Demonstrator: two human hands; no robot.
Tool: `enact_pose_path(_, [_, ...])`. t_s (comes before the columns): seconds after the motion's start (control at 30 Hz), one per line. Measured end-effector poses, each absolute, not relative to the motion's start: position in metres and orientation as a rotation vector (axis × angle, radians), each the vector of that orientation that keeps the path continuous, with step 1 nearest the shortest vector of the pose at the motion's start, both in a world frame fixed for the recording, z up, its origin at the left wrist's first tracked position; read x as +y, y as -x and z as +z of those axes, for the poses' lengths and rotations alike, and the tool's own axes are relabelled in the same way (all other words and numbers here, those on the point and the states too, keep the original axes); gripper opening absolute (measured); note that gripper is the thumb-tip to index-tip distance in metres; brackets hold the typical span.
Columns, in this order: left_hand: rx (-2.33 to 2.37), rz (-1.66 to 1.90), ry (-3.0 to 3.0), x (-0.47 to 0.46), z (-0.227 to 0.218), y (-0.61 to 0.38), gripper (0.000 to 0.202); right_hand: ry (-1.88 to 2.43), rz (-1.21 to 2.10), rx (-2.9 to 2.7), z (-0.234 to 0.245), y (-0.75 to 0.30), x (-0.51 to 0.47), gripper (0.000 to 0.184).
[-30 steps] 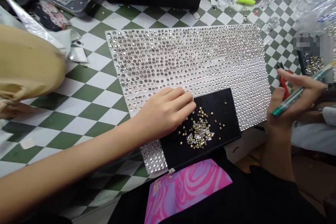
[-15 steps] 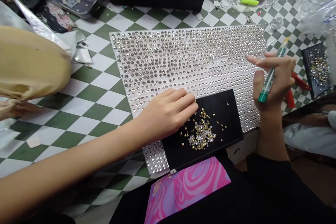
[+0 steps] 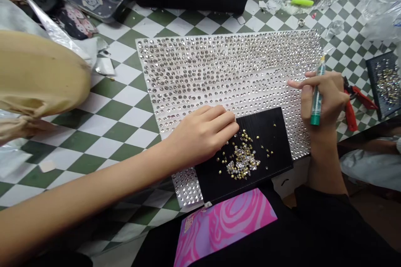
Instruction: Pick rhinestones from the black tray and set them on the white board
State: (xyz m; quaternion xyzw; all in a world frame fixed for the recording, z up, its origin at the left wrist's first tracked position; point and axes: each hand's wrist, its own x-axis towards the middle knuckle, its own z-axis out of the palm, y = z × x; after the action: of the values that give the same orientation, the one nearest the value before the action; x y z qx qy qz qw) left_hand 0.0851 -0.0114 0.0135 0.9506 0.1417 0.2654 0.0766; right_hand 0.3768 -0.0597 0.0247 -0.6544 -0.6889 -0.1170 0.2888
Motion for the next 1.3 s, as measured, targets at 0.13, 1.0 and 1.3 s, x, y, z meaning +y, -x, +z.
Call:
enact_pose_path(0.13, [0.421, 0.801, -2.841, -0.011, 0.013, -0.085, 0.005, 1.657, -0.324, -1.797, 0.025, -0.375, -0.06, 0.023])
enact_pose_path(1.0, [0.425, 0.798, -2.841, -0.012, 0.011, -0.085, 0.007, 1.391, -0.078, -2.121, 0.026, -0.366, -0.06, 0.029])
enact_pose_path(1.3, [0.434, 0.799, -2.841, -0.012, 0.011, -0.085, 0.006, 1.305, 0.107, -1.877, 0.022, -0.362, -0.061, 0.021])
